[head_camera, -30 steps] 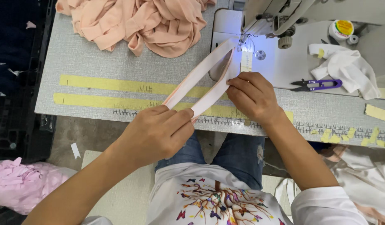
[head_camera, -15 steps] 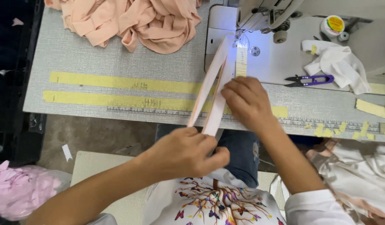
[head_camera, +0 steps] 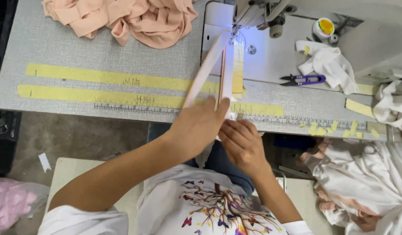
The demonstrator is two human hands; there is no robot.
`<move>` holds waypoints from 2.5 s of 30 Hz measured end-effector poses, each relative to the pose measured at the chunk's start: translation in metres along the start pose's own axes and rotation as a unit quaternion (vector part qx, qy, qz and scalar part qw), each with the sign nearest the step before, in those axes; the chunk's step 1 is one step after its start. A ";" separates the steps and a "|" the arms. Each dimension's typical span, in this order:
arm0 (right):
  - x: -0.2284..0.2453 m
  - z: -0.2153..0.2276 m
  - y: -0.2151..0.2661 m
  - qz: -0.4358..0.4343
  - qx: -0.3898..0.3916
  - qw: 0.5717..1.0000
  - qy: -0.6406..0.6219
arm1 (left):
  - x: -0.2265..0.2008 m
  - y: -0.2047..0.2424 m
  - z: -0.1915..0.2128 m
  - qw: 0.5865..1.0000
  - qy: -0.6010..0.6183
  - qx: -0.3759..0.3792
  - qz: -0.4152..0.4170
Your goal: Sorting and aligning fabric strips on a sewing machine table for preparation
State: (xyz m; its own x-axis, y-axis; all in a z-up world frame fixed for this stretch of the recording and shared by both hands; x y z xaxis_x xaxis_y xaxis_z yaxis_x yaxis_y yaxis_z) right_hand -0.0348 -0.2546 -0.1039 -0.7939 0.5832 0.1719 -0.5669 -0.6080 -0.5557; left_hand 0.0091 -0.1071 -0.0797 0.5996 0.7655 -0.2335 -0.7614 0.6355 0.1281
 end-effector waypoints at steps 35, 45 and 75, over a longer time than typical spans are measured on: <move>-0.051 0.003 -0.026 -0.100 0.183 0.974 -0.094 | 0.042 -0.077 -0.018 0.989 -0.095 -0.004 0.116; -0.086 -0.005 -0.053 -0.088 0.202 0.973 -0.065 | 0.041 -0.031 0.058 0.970 -0.117 0.176 0.121; -0.146 -0.031 -0.085 -0.049 0.127 0.989 -0.051 | 0.108 0.055 0.074 0.991 -0.116 0.005 0.070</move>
State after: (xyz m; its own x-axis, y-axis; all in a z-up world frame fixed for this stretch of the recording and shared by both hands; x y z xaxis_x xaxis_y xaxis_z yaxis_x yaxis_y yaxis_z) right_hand 0.1361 -0.2712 -0.1073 -0.7435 0.5963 0.3028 -0.6685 -0.6753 -0.3116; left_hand 0.0500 0.0178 -0.0262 0.5301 0.8478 0.0155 -0.8391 0.5219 0.1533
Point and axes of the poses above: each hand's wrist, its own y-axis away from the middle knuckle, its own z-axis out of the back of the hand, x = y × z, the point moved 2 cm from there along -y, towards the middle knuckle, and after that the axes turned 14 degrees about x, right-handed, at the moved point
